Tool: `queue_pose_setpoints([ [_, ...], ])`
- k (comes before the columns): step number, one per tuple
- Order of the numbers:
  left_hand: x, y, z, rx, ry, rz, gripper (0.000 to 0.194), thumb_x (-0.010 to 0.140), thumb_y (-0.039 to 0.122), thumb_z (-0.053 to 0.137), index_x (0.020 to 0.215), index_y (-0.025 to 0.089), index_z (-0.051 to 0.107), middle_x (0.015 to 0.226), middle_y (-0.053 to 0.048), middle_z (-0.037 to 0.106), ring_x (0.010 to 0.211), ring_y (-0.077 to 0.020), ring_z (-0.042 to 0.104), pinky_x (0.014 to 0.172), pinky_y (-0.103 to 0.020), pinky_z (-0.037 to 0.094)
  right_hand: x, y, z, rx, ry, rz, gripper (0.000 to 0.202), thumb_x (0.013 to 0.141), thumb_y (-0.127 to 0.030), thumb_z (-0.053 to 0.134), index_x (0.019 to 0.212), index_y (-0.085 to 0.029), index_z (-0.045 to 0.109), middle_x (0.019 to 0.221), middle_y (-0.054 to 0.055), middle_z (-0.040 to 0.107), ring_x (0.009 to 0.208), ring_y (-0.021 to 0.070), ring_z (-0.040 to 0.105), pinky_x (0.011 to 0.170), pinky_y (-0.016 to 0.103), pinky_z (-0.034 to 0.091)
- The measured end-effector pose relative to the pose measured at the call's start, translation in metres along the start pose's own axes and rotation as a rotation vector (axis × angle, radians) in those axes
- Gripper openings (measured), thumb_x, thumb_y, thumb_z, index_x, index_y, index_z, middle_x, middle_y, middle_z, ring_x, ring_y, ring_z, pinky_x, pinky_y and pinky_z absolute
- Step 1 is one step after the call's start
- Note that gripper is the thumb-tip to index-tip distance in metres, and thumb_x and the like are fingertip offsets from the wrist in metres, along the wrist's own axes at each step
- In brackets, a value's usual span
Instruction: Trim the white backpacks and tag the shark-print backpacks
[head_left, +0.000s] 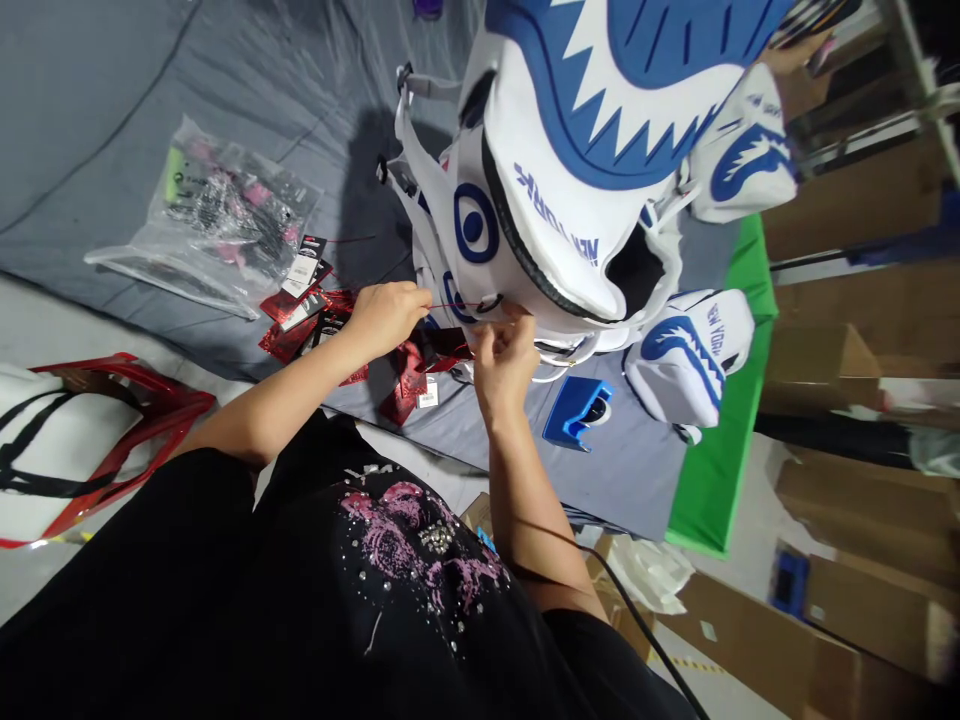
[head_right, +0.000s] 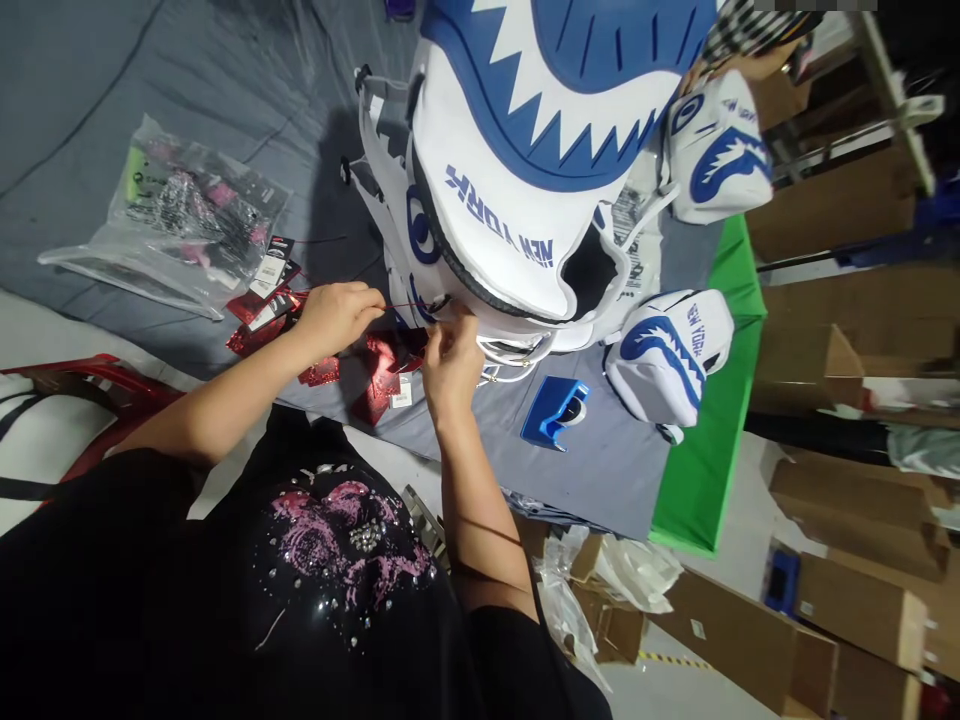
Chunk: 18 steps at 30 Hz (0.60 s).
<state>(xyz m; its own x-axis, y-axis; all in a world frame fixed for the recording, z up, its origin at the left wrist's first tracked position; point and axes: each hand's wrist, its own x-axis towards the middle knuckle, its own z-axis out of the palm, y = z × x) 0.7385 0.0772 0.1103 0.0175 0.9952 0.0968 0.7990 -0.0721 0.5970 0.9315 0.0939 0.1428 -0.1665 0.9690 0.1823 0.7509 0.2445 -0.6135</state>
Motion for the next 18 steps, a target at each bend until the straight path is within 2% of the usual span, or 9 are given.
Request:
queue_pose_setpoints([
  [2, 0.008, 0.002, -0.004, 0.04, -0.024, 0.061, 0.02, 0.096, 0.024, 0.056, 0.099, 0.022, 0.075, 0.094, -0.006, 0.073, 0.086, -0.0231, 0.068, 0.065, -0.032, 0.042, 0.003, -0.003, -0.003, -0.089, -0.032, 0.021, 0.034, 0.09, -0.028, 0.046, 0.12, -0.018, 0.057, 0.083, 0.006, 0.072, 0.071, 0.0201, 0.066, 0.072, 0.035, 0.049],
  [7, 0.026, 0.015, -0.009, 0.064, -0.089, 0.181, 0.029, 0.099, 0.022, 0.047, 0.109, 0.021, 0.074, 0.097, -0.009, 0.073, 0.091, -0.0246, 0.068, 0.065, -0.034, 0.04, 0.013, -0.015, -0.016, -0.399, -0.135, 0.121, 0.029, 0.09, -0.036, 0.048, 0.095, -0.017, 0.07, 0.078, 0.011, 0.071, 0.073, 0.0262, 0.065, 0.07, 0.036, 0.043],
  [10, 0.036, 0.024, -0.01, -0.016, -0.162, 0.189, 0.031, 0.098, 0.021, 0.045, 0.112, 0.022, 0.073, 0.103, -0.009, 0.074, 0.092, -0.0243, 0.067, 0.068, -0.034, 0.039, 0.019, -0.023, -0.019, -0.48, -0.189, 0.168, 0.03, 0.088, -0.035, 0.049, 0.094, -0.016, 0.072, 0.076, 0.013, 0.071, 0.072, 0.0276, 0.064, 0.067, 0.035, 0.04],
  [13, 0.043, 0.029, -0.012, -0.116, -0.215, 0.2, 0.031, 0.096, 0.017, 0.045, 0.107, 0.022, 0.074, 0.109, -0.009, 0.075, 0.095, -0.0235, 0.066, 0.071, -0.034, 0.039, 0.023, -0.028, -0.017, -0.506, -0.174, 0.199, 0.029, 0.087, -0.031, 0.048, 0.094, -0.015, 0.071, 0.074, 0.013, 0.07, 0.069, 0.0265, 0.062, 0.065, 0.034, 0.038],
  [15, 0.047, 0.029, -0.014, -0.175, -0.236, 0.209, 0.029, 0.095, 0.017, 0.046, 0.103, 0.022, 0.073, 0.11, -0.008, 0.075, 0.096, -0.0232, 0.066, 0.073, -0.034, 0.039, 0.023, -0.027, -0.015, -0.431, -0.228, 0.216, 0.021, 0.084, -0.03, 0.052, 0.082, -0.017, 0.068, 0.066, 0.009, 0.065, 0.063, 0.0227, 0.058, 0.061, 0.032, 0.037],
  [18, 0.05, 0.023, -0.017, -0.219, -0.268, 0.18, 0.026, 0.097, 0.022, 0.048, 0.106, 0.023, 0.072, 0.107, -0.008, 0.076, 0.097, -0.0236, 0.068, 0.075, -0.034, 0.041, 0.022, -0.021, -0.016, 0.003, -0.358, 0.364, 0.019, 0.078, -0.036, 0.061, 0.067, -0.02, 0.059, 0.052, 0.0, 0.055, 0.047, 0.0136, 0.045, 0.05, 0.027, 0.032],
])
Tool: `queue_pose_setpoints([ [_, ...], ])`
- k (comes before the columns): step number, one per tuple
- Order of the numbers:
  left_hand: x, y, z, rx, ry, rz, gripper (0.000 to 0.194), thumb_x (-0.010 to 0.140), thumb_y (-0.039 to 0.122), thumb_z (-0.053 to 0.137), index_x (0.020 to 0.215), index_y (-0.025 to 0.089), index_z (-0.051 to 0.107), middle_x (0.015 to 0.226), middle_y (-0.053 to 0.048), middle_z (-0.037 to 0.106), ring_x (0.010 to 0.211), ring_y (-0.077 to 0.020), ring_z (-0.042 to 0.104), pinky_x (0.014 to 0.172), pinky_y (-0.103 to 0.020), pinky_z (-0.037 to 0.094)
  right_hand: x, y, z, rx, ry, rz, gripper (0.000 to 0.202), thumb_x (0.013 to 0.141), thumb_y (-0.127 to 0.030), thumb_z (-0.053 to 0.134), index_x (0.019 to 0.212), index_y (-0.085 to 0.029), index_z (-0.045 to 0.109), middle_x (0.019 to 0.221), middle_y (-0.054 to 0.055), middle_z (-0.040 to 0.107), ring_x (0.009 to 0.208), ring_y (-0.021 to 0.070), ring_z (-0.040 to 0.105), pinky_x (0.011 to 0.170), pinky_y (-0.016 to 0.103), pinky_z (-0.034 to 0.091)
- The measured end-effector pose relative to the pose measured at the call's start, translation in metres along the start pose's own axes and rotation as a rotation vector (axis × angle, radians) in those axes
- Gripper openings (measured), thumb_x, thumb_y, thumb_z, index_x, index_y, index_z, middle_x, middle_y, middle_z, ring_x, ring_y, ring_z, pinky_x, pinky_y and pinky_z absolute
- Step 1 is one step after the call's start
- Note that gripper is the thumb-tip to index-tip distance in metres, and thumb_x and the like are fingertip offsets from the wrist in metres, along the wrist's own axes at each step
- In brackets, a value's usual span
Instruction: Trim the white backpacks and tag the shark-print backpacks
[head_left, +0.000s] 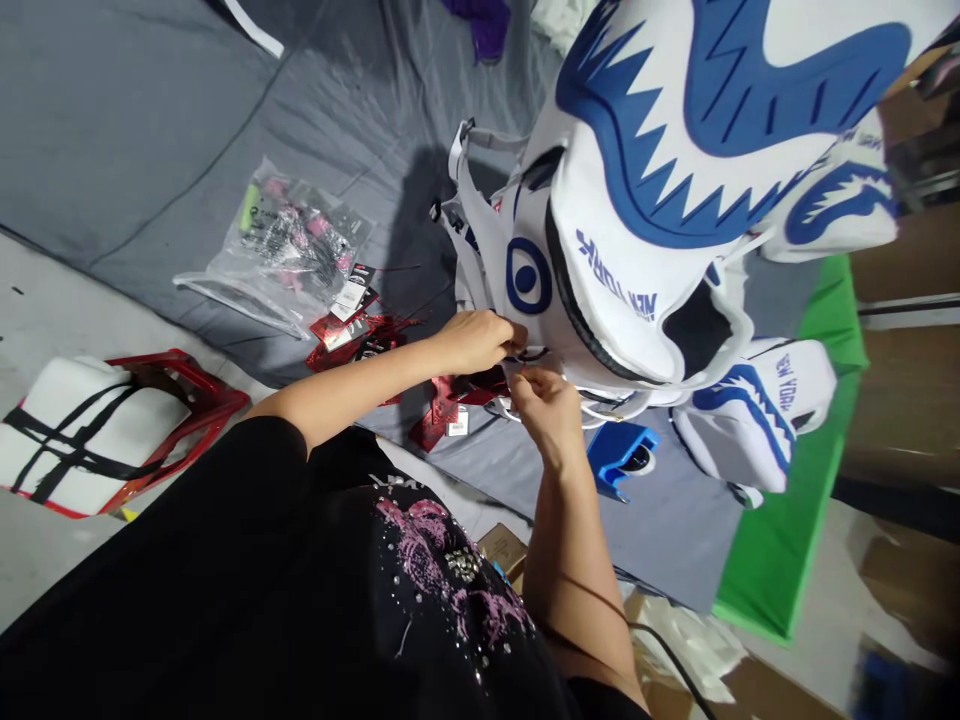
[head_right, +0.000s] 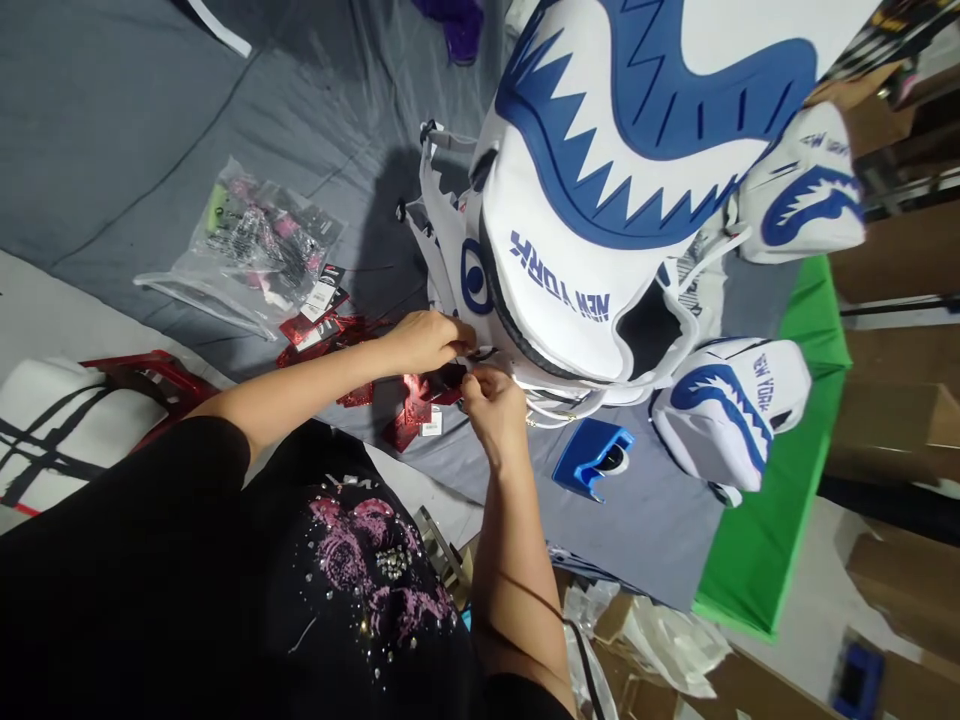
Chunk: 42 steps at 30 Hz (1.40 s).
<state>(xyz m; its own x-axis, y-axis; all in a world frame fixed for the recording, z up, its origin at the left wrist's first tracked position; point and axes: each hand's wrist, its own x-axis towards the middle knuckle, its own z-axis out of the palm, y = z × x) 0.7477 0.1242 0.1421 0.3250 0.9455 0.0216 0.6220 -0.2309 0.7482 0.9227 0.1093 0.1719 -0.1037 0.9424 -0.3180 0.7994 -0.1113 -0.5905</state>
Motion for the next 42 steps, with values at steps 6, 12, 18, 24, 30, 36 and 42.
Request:
queue_pose_setpoints([
  [6, -0.021, -0.026, -0.005, -0.359, 0.003, 0.037, 0.029, 0.088, 0.032, 0.07, 0.113, 0.02, 0.06, 0.092, -0.006, 0.074, 0.085, -0.0213, 0.07, 0.076, -0.034, 0.05, 0.0, 0.007, -0.009, 0.838, -0.24, 0.144, 0.033, 0.065, -0.047, 0.08, 0.071, -0.021, 0.059, 0.05, -0.01, 0.044, 0.04, 0.0037, 0.019, 0.046, 0.024, 0.035],
  [12, -0.043, -0.044, 0.003, -0.764, 0.066, 0.13, 0.038, 0.079, 0.01, 0.069, 0.114, 0.02, 0.058, 0.111, -0.005, 0.07, 0.106, -0.0158, 0.068, 0.092, -0.03, 0.053, -0.004, 0.001, -0.003, 0.995, -0.235, 0.194, 0.043, 0.056, -0.045, 0.09, 0.075, -0.022, 0.06, 0.057, -0.008, 0.052, 0.046, 0.0063, 0.03, 0.052, 0.026, 0.042],
  [18, -0.043, -0.039, 0.014, -0.638, 0.556, 0.037, 0.006, 0.09, 0.022, 0.066, 0.093, 0.017, 0.069, 0.089, -0.002, 0.074, 0.083, -0.0126, 0.07, 0.078, -0.026, 0.055, -0.006, -0.002, -0.004, 1.03, -0.286, 0.229, 0.045, 0.054, -0.042, 0.093, 0.078, -0.021, 0.062, 0.069, -0.004, 0.06, 0.053, 0.0082, 0.043, 0.05, 0.023, 0.039],
  [24, -0.039, -0.025, 0.021, -0.196, 0.476, 0.349, 0.021, 0.1, 0.025, 0.054, 0.098, 0.022, 0.074, 0.093, -0.004, 0.074, 0.087, -0.0147, 0.067, 0.078, -0.03, 0.053, -0.01, -0.01, -0.002, 1.022, -0.241, 0.103, 0.04, 0.062, -0.046, 0.089, 0.077, -0.022, 0.061, 0.076, -0.001, 0.065, 0.056, 0.0091, 0.048, 0.047, 0.022, 0.034],
  [30, -0.041, -0.013, 0.033, 0.221, 0.565, 0.32, 0.023, 0.099, 0.03, 0.054, 0.093, 0.029, 0.076, 0.103, -0.003, 0.076, 0.101, -0.0219, 0.062, 0.091, -0.043, 0.042, -0.012, -0.01, 0.013, 0.822, 0.087, -0.056, 0.033, 0.073, -0.049, 0.079, 0.081, -0.023, 0.062, 0.064, -0.004, 0.058, 0.055, 0.0098, 0.048, 0.049, 0.023, 0.038],
  [36, -0.039, -0.011, 0.037, 0.175, 0.423, 0.284, 0.024, 0.1, 0.031, 0.051, 0.105, 0.029, 0.074, 0.106, -0.003, 0.078, 0.092, -0.0221, 0.063, 0.078, -0.042, 0.04, -0.009, -0.003, 0.029, 0.557, 0.412, -0.202, 0.021, 0.084, -0.041, 0.067, 0.082, -0.021, 0.059, 0.076, -0.001, 0.062, 0.067, 0.0119, 0.056, 0.065, 0.029, 0.048],
  [42, -0.032, -0.003, 0.039, -0.277, 0.435, 0.348, 0.021, 0.101, 0.029, 0.048, 0.102, 0.02, 0.067, 0.103, -0.004, 0.077, 0.092, -0.0144, 0.07, 0.08, -0.03, 0.054, -0.006, 0.005, 0.024, 0.677, 0.295, -0.137, 0.026, 0.08, -0.046, 0.069, 0.083, -0.022, 0.059, 0.071, -0.003, 0.06, 0.062, 0.011, 0.054, 0.061, 0.027, 0.047],
])
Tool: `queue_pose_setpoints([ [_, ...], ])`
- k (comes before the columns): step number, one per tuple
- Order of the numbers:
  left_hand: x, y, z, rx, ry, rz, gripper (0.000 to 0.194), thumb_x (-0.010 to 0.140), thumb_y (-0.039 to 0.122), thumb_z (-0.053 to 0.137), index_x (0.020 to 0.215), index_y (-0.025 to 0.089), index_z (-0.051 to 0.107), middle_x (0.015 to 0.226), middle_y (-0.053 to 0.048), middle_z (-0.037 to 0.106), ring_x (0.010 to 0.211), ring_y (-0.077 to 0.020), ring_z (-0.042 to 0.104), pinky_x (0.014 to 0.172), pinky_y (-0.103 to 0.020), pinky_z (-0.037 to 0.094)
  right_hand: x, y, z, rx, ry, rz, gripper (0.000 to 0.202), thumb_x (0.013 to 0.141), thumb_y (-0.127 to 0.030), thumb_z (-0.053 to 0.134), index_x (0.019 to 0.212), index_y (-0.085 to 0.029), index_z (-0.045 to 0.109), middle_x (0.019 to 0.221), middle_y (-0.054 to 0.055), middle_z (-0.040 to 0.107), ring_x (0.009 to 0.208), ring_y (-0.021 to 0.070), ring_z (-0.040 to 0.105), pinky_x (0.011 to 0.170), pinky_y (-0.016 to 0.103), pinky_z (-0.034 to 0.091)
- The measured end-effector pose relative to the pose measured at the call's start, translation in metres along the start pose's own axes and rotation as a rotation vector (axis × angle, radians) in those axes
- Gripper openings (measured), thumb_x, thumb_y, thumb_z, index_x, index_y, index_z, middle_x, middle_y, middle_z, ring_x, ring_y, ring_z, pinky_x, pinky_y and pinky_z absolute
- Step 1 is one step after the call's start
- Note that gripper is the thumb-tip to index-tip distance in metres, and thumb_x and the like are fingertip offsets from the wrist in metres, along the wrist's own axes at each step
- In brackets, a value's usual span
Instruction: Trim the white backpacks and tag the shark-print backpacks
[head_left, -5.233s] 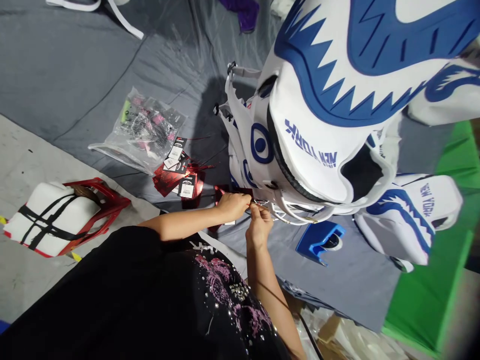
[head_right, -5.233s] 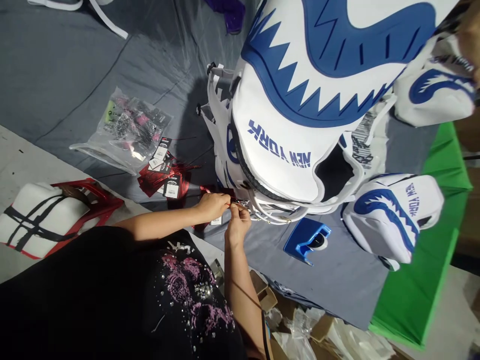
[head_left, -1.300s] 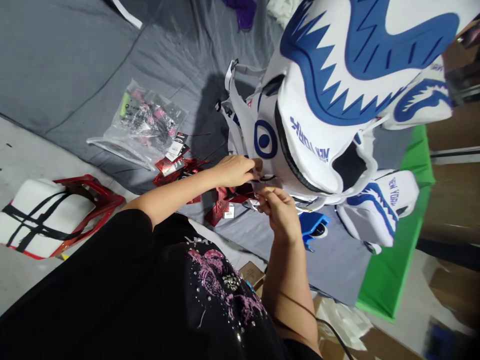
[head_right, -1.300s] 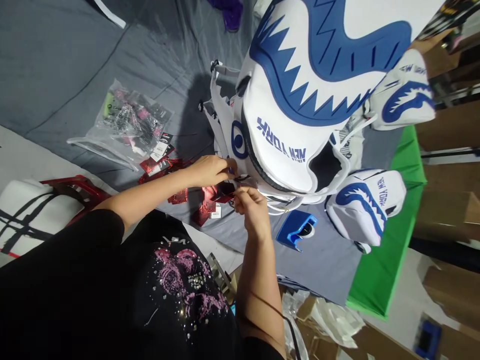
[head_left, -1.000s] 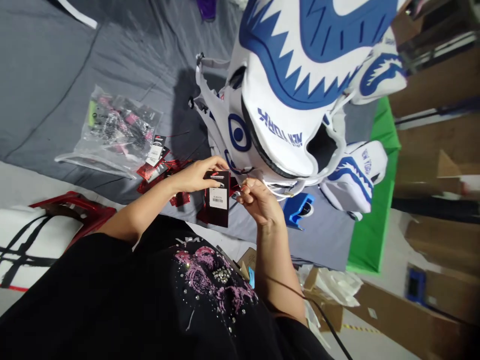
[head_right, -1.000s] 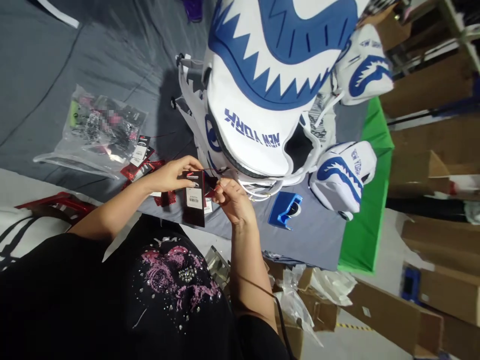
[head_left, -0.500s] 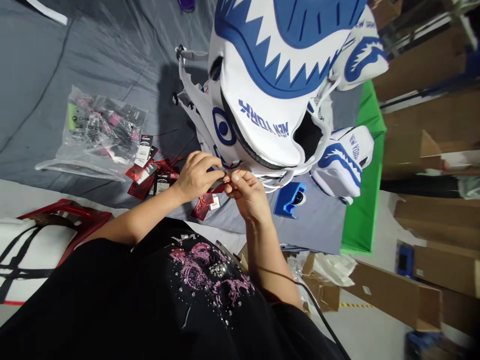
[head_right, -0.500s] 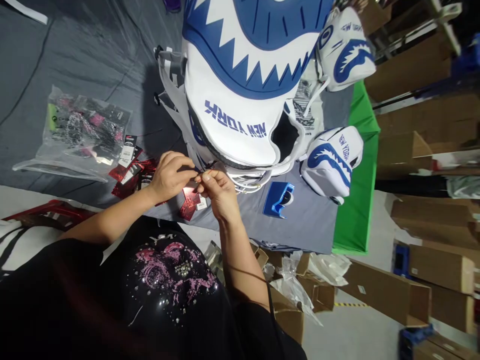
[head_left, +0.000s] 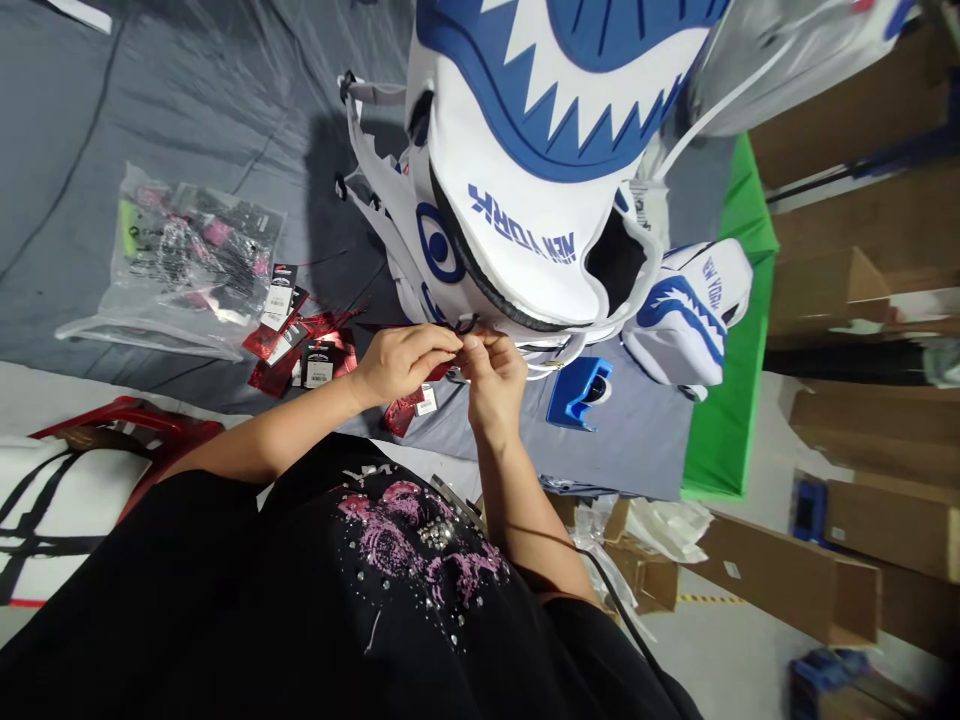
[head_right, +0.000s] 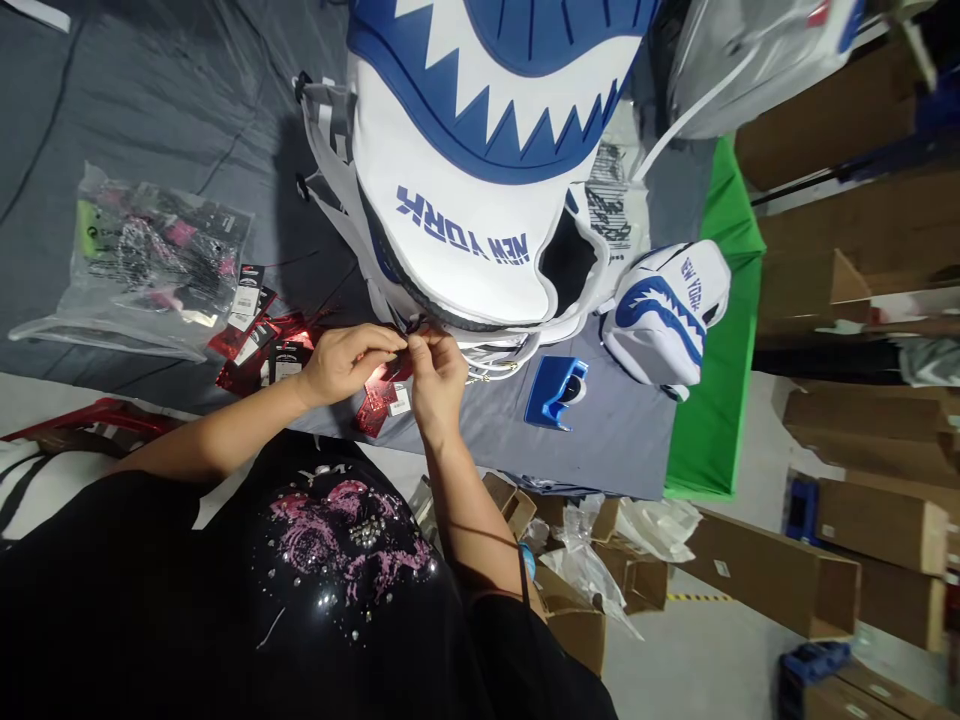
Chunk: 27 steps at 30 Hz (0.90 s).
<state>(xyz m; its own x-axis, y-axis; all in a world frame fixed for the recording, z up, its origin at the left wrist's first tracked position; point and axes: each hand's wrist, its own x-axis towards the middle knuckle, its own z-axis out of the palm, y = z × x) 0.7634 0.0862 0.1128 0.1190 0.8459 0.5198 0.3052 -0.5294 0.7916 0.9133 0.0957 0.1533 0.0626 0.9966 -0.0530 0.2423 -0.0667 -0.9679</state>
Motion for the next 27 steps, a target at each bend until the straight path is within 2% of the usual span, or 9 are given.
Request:
queue_pose_setpoints([
  [3, 0.002, 0.002, 0.004, -0.094, 0.034, -0.174, 0.016, 0.099, 0.029, 0.054, 0.096, 0.019, 0.066, 0.091, -0.002, 0.075, 0.084, -0.013, 0.07, 0.079, -0.026, 0.054, 0.0, 0.0, -0.001, 0.064, -0.017, 0.061, 0.029, 0.079, -0.049, 0.071, 0.082, -0.022, 0.059, 0.064, -0.004, 0.058, 0.056, 0.01, 0.051, 0.053, 0.025, 0.043],
  [8, -0.002, 0.002, 0.009, -0.038, -0.008, -0.255, 0.016, 0.097, 0.024, 0.054, 0.092, 0.02, 0.069, 0.091, -0.003, 0.075, 0.085, -0.0144, 0.069, 0.079, -0.027, 0.053, -0.003, 0.002, 0.003, 0.037, 0.035, 0.031, 0.03, 0.083, -0.051, 0.066, 0.08, -0.022, 0.058, 0.065, -0.004, 0.057, 0.058, 0.0104, 0.051, 0.057, 0.025, 0.045],
  [12, -0.008, 0.0, 0.013, -0.018, -0.018, -0.273, 0.017, 0.097, 0.023, 0.054, 0.092, 0.02, 0.069, 0.091, -0.003, 0.075, 0.083, -0.0142, 0.068, 0.077, -0.027, 0.052, -0.002, 0.008, 0.003, -0.01, -0.008, 0.007, 0.028, 0.084, -0.049, 0.066, 0.079, -0.021, 0.06, 0.069, -0.002, 0.061, 0.064, 0.0118, 0.055, 0.063, 0.027, 0.048],
  [17, -0.01, -0.001, 0.015, 0.017, -0.016, -0.279, 0.014, 0.097, 0.022, 0.056, 0.091, 0.02, 0.069, 0.088, -0.002, 0.074, 0.081, -0.0141, 0.068, 0.075, -0.026, 0.05, 0.002, 0.015, 0.002, 0.068, -0.047, 0.054, 0.025, 0.081, -0.045, 0.07, 0.08, -0.021, 0.064, 0.074, -0.001, 0.064, 0.069, 0.0123, 0.058, 0.07, 0.029, 0.051],
  [23, -0.013, 0.0, 0.016, 0.018, -0.041, -0.316, 0.013, 0.096, 0.019, 0.056, 0.091, 0.019, 0.068, 0.087, -0.002, 0.074, 0.078, -0.0141, 0.068, 0.074, -0.025, 0.05, 0.002, 0.019, 0.005, 0.096, -0.068, 0.046, 0.022, 0.078, -0.041, 0.072, 0.087, -0.023, 0.065, 0.092, 0.002, 0.07, 0.086, 0.0149, 0.064, 0.081, 0.031, 0.053],
  [27, -0.012, 0.001, 0.016, -0.005, -0.037, -0.34, 0.013, 0.096, 0.019, 0.057, 0.092, 0.019, 0.069, 0.086, -0.002, 0.074, 0.078, -0.0137, 0.067, 0.074, -0.025, 0.049, 0.004, 0.022, 0.006, 0.127, -0.053, 0.035, 0.024, 0.077, -0.042, 0.075, 0.084, -0.023, 0.065, 0.089, 0.002, 0.07, 0.087, 0.016, 0.064, 0.083, 0.032, 0.054],
])
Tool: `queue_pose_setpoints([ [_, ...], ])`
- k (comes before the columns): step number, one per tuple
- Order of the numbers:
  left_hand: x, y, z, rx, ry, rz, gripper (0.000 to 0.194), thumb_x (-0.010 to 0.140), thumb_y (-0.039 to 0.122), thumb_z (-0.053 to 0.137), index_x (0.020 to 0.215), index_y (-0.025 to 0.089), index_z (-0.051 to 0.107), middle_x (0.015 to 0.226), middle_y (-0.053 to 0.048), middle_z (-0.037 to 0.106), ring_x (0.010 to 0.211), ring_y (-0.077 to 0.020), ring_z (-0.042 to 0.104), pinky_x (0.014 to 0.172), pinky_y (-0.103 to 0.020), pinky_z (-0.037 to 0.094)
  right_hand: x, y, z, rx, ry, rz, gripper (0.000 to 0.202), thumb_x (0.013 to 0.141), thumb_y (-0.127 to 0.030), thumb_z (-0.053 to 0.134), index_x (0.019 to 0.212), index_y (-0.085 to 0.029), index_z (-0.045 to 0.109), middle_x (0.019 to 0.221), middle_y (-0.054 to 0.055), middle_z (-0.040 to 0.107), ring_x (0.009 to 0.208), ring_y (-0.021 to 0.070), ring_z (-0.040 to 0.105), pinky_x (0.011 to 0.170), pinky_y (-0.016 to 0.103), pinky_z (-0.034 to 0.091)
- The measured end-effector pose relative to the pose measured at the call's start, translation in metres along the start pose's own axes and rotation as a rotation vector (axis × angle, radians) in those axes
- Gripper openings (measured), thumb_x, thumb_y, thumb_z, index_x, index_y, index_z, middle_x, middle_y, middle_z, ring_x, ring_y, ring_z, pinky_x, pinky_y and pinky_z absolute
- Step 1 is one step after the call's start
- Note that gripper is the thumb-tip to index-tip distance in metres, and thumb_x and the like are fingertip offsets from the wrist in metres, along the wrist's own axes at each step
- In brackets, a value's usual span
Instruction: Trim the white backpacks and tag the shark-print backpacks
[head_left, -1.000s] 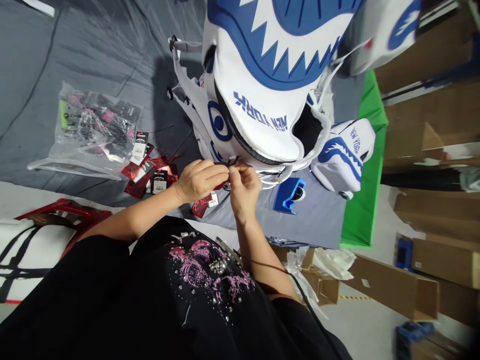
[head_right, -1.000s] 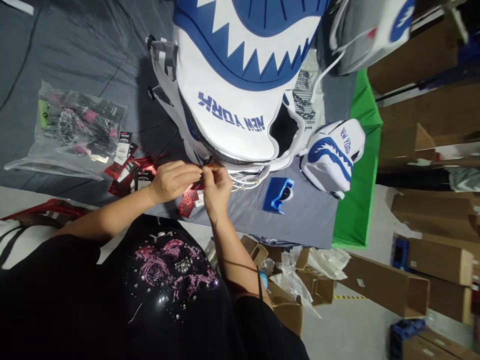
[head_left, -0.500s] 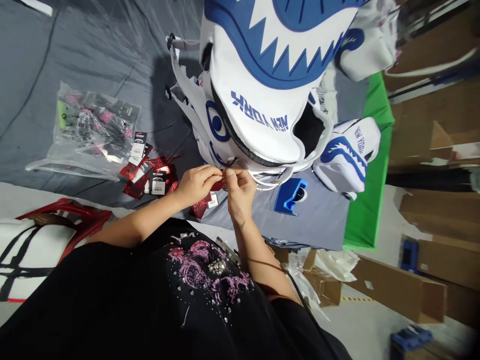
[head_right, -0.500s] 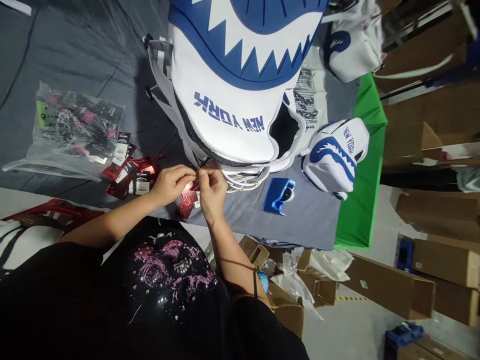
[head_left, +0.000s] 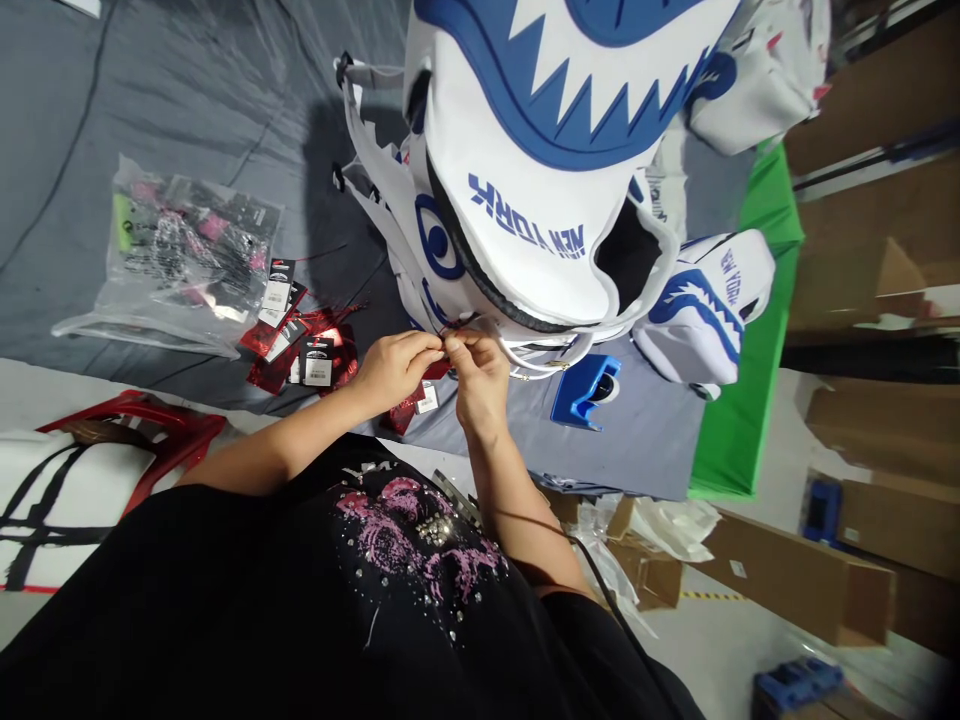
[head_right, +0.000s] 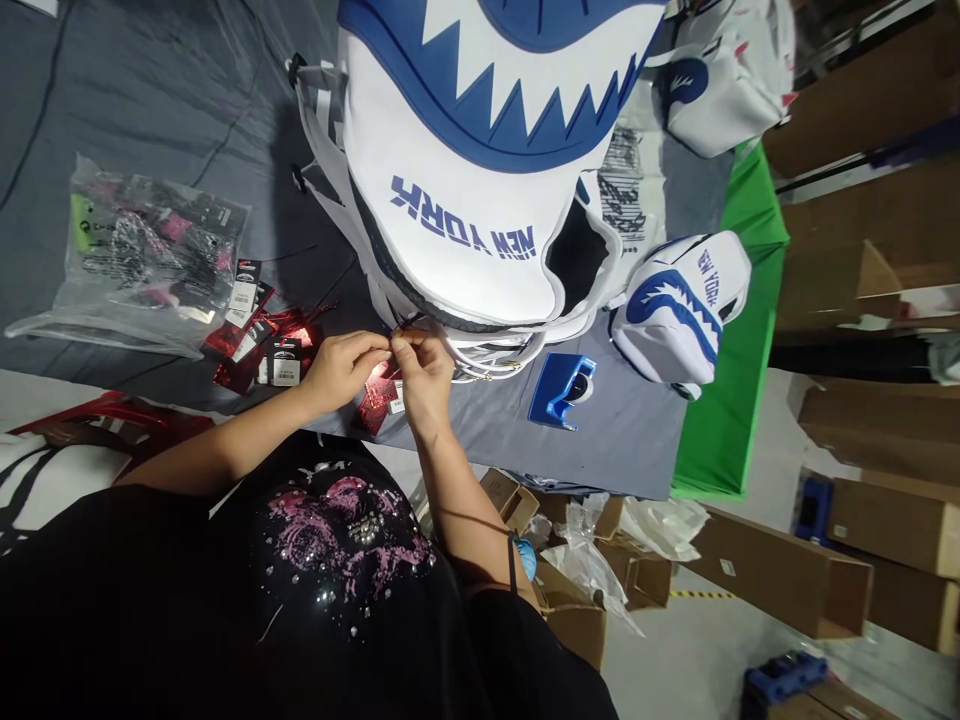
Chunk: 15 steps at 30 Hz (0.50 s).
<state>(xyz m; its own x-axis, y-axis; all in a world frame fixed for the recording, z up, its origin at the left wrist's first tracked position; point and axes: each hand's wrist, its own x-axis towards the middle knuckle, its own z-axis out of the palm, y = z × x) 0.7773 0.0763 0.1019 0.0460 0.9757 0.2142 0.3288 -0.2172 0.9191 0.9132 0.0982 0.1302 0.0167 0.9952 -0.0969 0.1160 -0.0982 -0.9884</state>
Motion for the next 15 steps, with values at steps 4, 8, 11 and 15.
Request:
queue_pose_setpoints([
  [4, 0.0019, -0.0002, 0.0018, -0.022, 0.021, 0.023, 0.015, 0.095, 0.016, 0.056, 0.089, 0.017, 0.07, 0.083, -0.002, 0.073, 0.075, -0.013, 0.065, 0.071, -0.024, 0.047, 0.0015, 0.0019, 0.0001, 0.051, 0.007, -0.031, 0.023, 0.075, -0.041, 0.079, 0.082, -0.023, 0.066, 0.086, 0.0, 0.07, 0.086, 0.0152, 0.065, 0.083, 0.031, 0.053],
  [8, 0.0045, 0.0003, 0.0015, -0.005, 0.006, -0.033, 0.014, 0.094, 0.016, 0.058, 0.084, 0.017, 0.069, 0.08, -0.001, 0.072, 0.073, -0.0124, 0.064, 0.069, -0.024, 0.044, 0.0016, 0.0026, -0.0009, 0.076, -0.009, -0.05, 0.015, 0.076, -0.033, 0.078, 0.081, -0.023, 0.07, 0.085, -0.001, 0.071, 0.085, 0.0145, 0.065, 0.084, 0.03, 0.052],
  [11, 0.0074, 0.0015, -0.0017, 0.03, -0.041, -0.09, 0.012, 0.092, 0.017, 0.06, 0.083, 0.018, 0.067, 0.079, -0.001, 0.072, 0.072, -0.0131, 0.065, 0.068, -0.024, 0.044, 0.0013, 0.0012, -0.0011, 0.026, -0.009, -0.062, 0.013, 0.077, -0.033, 0.076, 0.081, -0.022, 0.069, 0.083, -0.001, 0.07, 0.082, 0.0145, 0.063, 0.08, 0.03, 0.052],
  [15, 0.0102, 0.0016, -0.0057, 0.127, -0.073, -0.137, 0.006, 0.088, 0.02, 0.062, 0.084, 0.018, 0.066, 0.076, -0.001, 0.072, 0.069, -0.0159, 0.065, 0.066, -0.026, 0.044, 0.0001, -0.0016, 0.0011, -0.035, 0.008, -0.073, 0.017, 0.077, -0.036, 0.074, 0.077, -0.021, 0.066, 0.077, -0.001, 0.066, 0.075, 0.0147, 0.06, 0.073, 0.029, 0.051],
])
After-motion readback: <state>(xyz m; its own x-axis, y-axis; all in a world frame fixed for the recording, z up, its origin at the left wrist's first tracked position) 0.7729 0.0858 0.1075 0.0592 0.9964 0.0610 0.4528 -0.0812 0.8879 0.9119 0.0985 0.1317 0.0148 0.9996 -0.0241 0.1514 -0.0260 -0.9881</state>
